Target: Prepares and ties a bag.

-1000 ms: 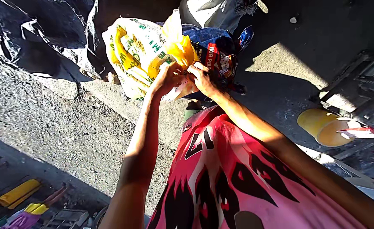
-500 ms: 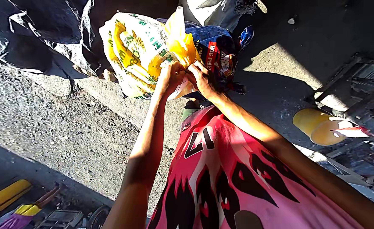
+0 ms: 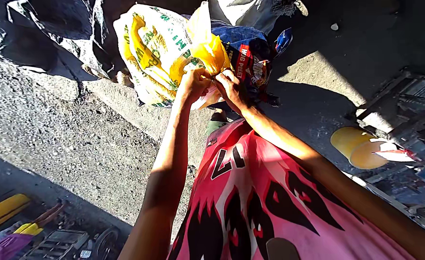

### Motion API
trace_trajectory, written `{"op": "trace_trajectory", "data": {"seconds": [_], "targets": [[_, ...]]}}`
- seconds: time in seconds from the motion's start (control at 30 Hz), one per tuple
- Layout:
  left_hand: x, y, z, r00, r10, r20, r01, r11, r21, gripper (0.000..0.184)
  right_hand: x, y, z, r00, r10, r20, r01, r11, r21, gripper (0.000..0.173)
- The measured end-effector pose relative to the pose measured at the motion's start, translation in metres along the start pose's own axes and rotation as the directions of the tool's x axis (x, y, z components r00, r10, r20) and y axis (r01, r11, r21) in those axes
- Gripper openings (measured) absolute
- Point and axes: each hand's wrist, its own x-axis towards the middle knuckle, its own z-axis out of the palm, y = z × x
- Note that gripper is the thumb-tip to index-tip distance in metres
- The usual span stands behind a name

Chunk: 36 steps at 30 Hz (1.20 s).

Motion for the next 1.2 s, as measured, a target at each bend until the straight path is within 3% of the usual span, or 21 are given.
{"op": "trace_trajectory", "data": {"seconds": [0.1, 0.3, 0.47, 0.73, 0.9, 1.0, 1.1, 1.2], "targets": [[-0.001, -0.007, 0.015, 0.991, 0.074, -0.107, -0.055, 0.983, 0.178, 0.020, -0.005, 0.007, 0.001, 1.000, -0.025, -0.015, 0.025, 1.000, -0.011, 0.019], [-0.005, -0.009, 0.043, 0.904, 0.302, -0.304, -0.127, 0.866, 0.483, 0.016, -0.005, 0.013, 0.000, 0.999, -0.041, 0.002, 0.041, 0.997, -0.063, 0.020], [-0.010, -0.005, 0.042, 0.959, 0.162, -0.232, 0.025, 0.770, 0.638, 0.024, -0.006, 0.018, -0.004, 0.997, -0.049, 0.056, 0.045, 0.997, 0.058, 0.025], [-0.031, -0.014, 0.029, 0.994, 0.092, -0.066, -0.063, 0.933, 0.354, 0.026, -0.003, 0.020, -0.008, 0.991, -0.060, 0.123, 0.052, 0.996, 0.067, 0.022], [-0.048, -0.027, 0.035, 0.996, 0.074, -0.053, -0.073, 0.997, 0.033, 0.021, -0.001, 0.017, -0.012, 0.988, -0.054, 0.145, 0.027, 0.983, 0.184, 0.020], [-0.048, -0.025, 0.042, 0.993, 0.099, -0.068, -0.099, 0.995, -0.006, 0.022, -0.007, 0.021, -0.013, 0.998, -0.012, 0.057, -0.009, 0.937, 0.350, 0.016], [-0.048, -0.026, 0.050, 0.989, 0.119, -0.090, -0.123, 0.992, -0.034, 0.022, -0.020, 0.014, -0.014, 0.982, 0.187, 0.035, -0.179, 0.843, 0.508, 0.019], [-0.051, -0.025, 0.071, 0.983, 0.175, -0.054, -0.180, 0.978, -0.103, 0.022, -0.030, -0.007, -0.025, 0.884, 0.362, 0.295, -0.467, 0.705, 0.533, 0.031]]}}
